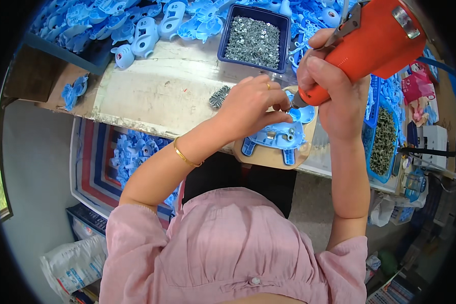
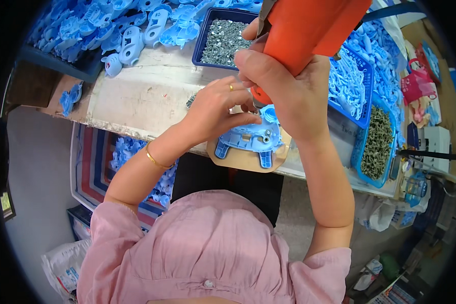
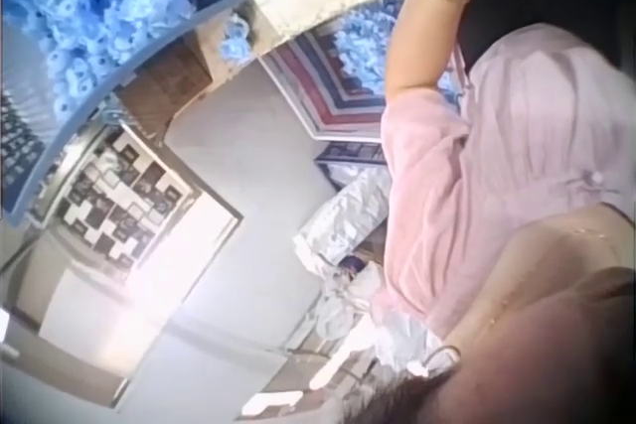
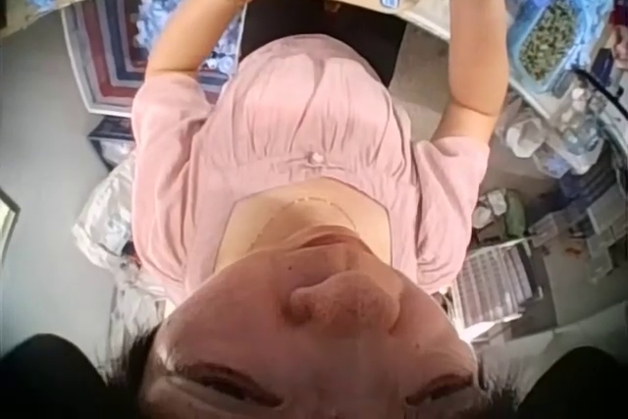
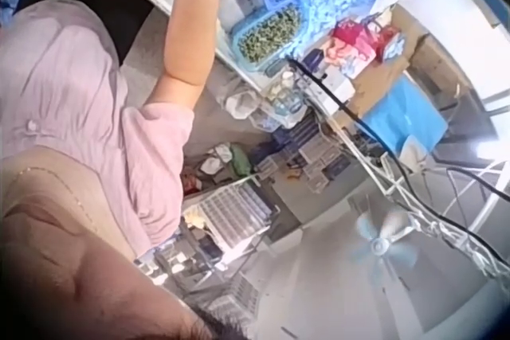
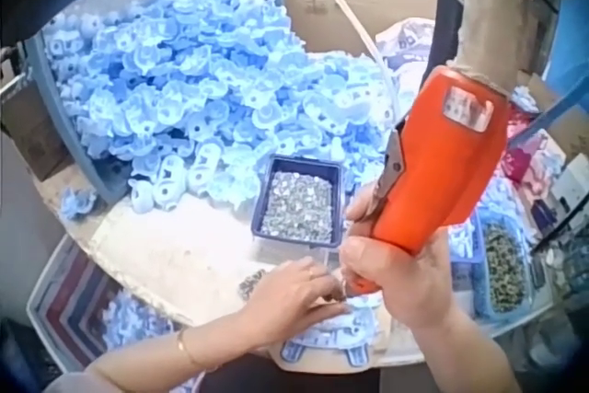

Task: Assemble small blue plastic toy components using a pneumatic fastening tool.

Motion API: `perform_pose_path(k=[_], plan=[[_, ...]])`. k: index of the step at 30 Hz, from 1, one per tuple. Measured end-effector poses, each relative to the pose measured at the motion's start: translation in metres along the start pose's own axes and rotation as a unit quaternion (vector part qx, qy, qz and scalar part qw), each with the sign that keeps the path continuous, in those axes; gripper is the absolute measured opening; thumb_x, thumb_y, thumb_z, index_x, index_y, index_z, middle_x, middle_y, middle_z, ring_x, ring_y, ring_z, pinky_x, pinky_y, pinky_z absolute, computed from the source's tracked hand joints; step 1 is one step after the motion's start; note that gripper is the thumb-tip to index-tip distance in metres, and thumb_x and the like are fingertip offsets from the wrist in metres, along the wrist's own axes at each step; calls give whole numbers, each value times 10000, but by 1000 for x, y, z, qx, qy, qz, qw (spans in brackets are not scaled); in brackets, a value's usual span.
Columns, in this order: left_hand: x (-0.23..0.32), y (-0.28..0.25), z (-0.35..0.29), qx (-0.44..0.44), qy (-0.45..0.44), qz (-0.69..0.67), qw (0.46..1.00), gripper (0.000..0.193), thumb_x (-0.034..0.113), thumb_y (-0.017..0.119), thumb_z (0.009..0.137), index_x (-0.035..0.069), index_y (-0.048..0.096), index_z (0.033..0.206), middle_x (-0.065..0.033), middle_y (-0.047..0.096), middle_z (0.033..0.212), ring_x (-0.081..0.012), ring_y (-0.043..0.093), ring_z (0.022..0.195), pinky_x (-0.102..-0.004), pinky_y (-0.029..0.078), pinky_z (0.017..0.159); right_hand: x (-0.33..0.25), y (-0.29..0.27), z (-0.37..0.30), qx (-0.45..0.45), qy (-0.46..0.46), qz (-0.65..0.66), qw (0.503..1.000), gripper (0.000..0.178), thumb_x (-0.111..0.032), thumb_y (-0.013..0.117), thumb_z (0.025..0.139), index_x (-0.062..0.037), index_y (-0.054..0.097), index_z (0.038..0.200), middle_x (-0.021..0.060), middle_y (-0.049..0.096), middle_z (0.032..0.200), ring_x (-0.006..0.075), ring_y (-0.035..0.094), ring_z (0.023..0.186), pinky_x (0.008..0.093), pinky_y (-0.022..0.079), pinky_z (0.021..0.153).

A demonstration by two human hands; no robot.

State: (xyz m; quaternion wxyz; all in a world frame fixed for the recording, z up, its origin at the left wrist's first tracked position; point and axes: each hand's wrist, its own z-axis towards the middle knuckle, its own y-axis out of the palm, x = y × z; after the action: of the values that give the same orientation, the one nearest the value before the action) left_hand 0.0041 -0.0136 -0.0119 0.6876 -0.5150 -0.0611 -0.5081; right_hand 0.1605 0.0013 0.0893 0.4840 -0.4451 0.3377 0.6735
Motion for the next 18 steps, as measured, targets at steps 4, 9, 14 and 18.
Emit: perform_pose_path(k=[4,9,14,18], plan=[[1,3,-2,-5,-25,-42,999,228,333,816,783,128,727,830,15,668,805,-220,601,843,-374,486,741,0,-1,-1,-10,14,-7,1000,308,-87,608,875,26,547,1155,53,581,729,133,533,634,284,440,586],[3,3,-4,-18,-61,-73,995,212,311,819,783,121,743,836,11,696,833,-227,620,871,-382,513,721,3,-1,-3,-2,11,-9,1000,316,-97,611,872,26,546,1156,51,577,730,133,528,626,282,432,576],[2,8,-8,-14,-98,-172,980,193,255,832,776,93,748,839,-50,696,834,-228,636,875,-372,519,734,2,-3,-3,-6,15,-4,1000,312,-96,610,872,23,548,1154,50,570,727,131,522,620,278,426,571],[8,10,-14,-4,-160,-246,956,229,232,844,754,79,745,893,-71,696,866,-256,636,925,-378,519,787,4,-3,-5,8,13,40,999,278,-60,658,850,37,596,1103,53,605,723,122,574,622,266,463,578]])
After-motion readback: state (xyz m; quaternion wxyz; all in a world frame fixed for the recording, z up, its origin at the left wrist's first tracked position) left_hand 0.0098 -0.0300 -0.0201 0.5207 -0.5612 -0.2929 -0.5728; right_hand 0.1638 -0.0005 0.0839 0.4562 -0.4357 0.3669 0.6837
